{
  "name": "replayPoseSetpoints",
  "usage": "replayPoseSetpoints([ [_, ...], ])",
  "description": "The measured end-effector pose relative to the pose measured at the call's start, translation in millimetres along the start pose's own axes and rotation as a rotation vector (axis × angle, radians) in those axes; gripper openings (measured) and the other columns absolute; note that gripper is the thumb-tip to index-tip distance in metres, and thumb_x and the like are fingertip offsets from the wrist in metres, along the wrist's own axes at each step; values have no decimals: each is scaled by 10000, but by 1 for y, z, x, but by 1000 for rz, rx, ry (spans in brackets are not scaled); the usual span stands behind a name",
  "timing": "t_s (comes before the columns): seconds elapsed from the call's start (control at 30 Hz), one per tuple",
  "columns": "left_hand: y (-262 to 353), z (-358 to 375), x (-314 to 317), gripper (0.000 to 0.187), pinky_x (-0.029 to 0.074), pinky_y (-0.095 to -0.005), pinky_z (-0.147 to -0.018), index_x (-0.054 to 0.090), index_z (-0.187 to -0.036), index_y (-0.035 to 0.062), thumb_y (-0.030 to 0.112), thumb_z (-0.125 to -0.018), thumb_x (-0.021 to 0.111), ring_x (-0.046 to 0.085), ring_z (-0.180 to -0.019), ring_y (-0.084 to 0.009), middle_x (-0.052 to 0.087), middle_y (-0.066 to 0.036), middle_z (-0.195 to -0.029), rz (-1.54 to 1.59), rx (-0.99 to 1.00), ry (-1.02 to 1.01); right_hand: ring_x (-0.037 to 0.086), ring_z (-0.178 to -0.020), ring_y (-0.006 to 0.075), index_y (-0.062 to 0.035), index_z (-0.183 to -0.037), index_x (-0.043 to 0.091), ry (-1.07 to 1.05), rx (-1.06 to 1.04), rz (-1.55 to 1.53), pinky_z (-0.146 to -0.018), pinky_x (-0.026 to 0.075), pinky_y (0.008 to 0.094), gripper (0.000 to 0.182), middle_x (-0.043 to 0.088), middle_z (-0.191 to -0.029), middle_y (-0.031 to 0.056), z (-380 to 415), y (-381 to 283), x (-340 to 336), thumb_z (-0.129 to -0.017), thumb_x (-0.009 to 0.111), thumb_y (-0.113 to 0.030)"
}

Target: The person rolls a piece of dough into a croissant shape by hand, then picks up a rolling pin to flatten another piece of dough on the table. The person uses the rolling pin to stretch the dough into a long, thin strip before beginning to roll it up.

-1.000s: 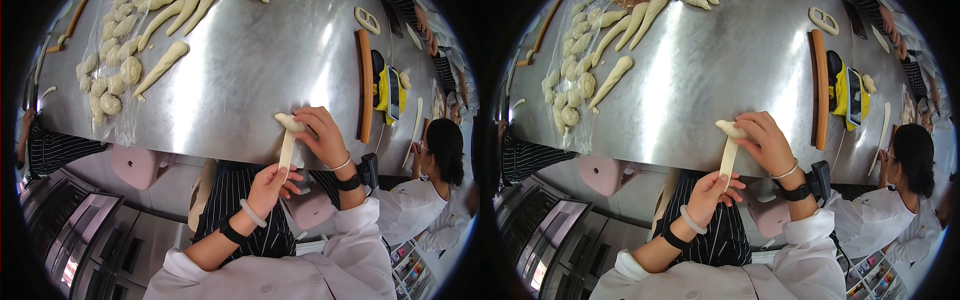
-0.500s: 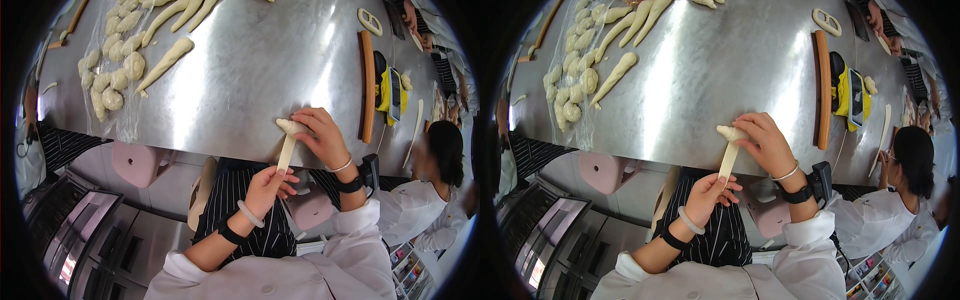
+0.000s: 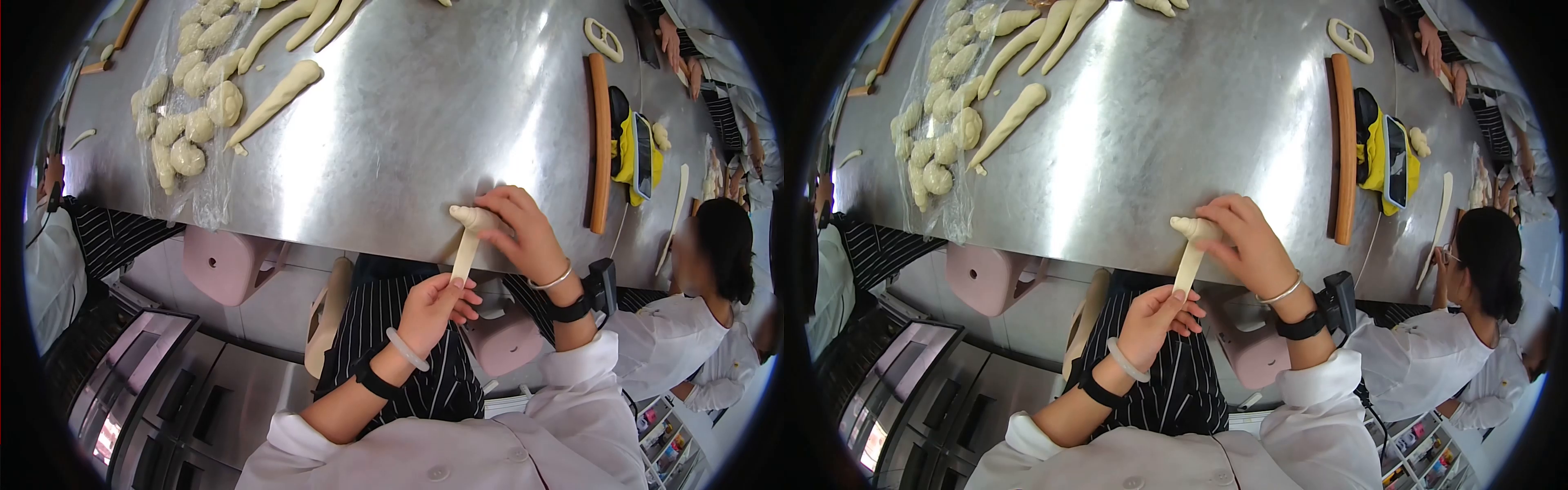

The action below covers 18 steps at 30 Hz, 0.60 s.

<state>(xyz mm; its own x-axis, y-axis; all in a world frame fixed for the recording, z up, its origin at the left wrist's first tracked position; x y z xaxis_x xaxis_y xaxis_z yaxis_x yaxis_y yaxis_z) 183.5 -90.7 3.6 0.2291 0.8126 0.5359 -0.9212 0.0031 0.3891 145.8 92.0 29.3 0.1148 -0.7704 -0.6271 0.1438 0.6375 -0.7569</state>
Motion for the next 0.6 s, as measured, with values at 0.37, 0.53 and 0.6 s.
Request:
replayPoseSetpoints([
  [0.37, 6, 1, 6, 292, 484, -215, -588, 587, -1038, -21, 235, -983, 456, 640, -679, -129, 657, -89, -848, -27, 43, -5, 563, -890, 276, -19, -1063, 603, -21, -31, 123, -781, 477, 331, 347, 571, -976, 103, -12, -6, -8, -736, 705, -74],
  [0.53, 28, -11, 13, 298, 479, -214, -580, 588, -1033, -17, 244, -986, 453, 639, -671, -130, 655, -87, -835, -52, 105, -14, 562, -860, 279, -26, -1073, 609, 125, -73, 46, -767, 480, 343, 348, 574, -950, 107, -33, 3, -22, -737, 694, -57],
  [0.6, 41, -23, 14, 298, 474, -214, -570, 588, -1030, -15, 246, -987, 450, 638, -667, -132, 654, -84, -825, -62, 153, -12, 558, -872, 277, -28, -1078, 610, 144, -108, 84, -776, 478, 341, 349, 575, -958, 104, -48, 4, -27, -739, 692, -54],
])
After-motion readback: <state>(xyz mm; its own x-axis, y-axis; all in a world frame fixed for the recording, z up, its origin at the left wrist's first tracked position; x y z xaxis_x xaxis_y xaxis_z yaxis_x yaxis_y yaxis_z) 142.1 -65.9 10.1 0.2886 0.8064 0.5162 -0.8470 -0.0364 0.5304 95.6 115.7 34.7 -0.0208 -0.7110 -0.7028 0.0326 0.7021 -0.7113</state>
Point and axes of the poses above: each hand's wrist, its own z-axis away from the middle knuckle, its own x-axis out of the palm, y = z × x, the point moved 3 cm from there along -z, towards the middle knuckle
